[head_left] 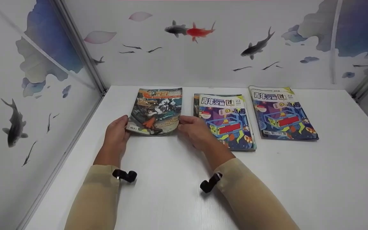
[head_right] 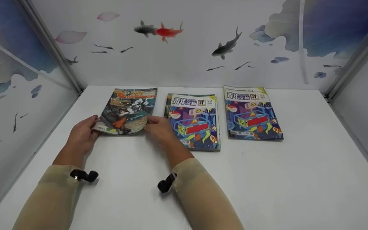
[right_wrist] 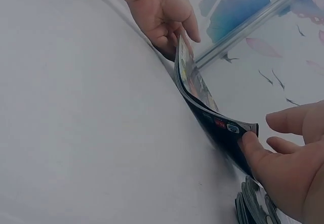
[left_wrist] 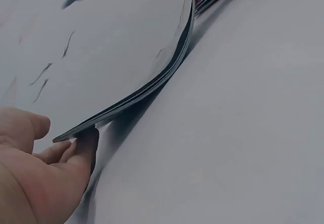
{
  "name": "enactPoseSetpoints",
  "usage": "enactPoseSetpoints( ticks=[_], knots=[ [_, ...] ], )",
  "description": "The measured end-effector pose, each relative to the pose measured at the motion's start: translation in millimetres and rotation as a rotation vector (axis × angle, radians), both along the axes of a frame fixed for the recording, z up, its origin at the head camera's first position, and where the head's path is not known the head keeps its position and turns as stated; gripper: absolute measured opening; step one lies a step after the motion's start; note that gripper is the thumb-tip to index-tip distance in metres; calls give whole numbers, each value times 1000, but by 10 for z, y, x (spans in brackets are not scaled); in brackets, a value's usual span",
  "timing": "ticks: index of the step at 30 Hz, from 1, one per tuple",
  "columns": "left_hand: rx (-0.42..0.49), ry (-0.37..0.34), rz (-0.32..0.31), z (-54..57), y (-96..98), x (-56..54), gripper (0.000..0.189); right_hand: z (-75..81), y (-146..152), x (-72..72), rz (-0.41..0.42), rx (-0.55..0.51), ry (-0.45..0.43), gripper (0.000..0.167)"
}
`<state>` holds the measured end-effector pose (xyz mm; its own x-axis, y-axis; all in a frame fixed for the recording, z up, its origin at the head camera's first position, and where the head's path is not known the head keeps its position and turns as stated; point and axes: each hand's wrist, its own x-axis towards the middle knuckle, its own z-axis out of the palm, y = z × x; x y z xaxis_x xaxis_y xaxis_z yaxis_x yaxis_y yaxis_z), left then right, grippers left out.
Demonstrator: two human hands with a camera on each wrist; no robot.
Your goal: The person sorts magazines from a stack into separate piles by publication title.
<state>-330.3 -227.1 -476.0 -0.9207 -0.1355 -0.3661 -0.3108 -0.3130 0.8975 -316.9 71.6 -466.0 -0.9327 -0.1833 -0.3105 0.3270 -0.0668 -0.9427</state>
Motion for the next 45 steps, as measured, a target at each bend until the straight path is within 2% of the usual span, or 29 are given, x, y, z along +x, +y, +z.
enactPoseSetpoints(
  ticks=[4,9,14,17,23,28,32,35,39,45],
  knots=[
    [37,26,-17,-7,-14,3,65,-15,-19,14,51,5,3,60],
    [49,95,-104,-29,-5,-3,70,-18,-12,8,109,32,6,63],
    [60,131,-134,-47,0,-5,70,-24,7,-5,117,52,-3,64],
    [30,124,-109,-40,-15,0,73,-14,32,-10,88,35,-28,65],
    [-122,105,1,24,-36,28,73,27,75,8,45,-1,-19,67],
    [-96,113,26,61,30,41,68,57,118,31,31,-9,26,70],
    [-85,135,27,55,162,50,65,82,205,44,36,-27,80,67],
    [-67,160,-16,48,328,67,64,112,318,68,39,-42,112,62],
    [-52,179,-86,84,611,85,64,157,557,113,14,8,132,59],
    [-108,167,-162,150,985,97,61,173,1009,177,-37,125,169,59]
  ],
)
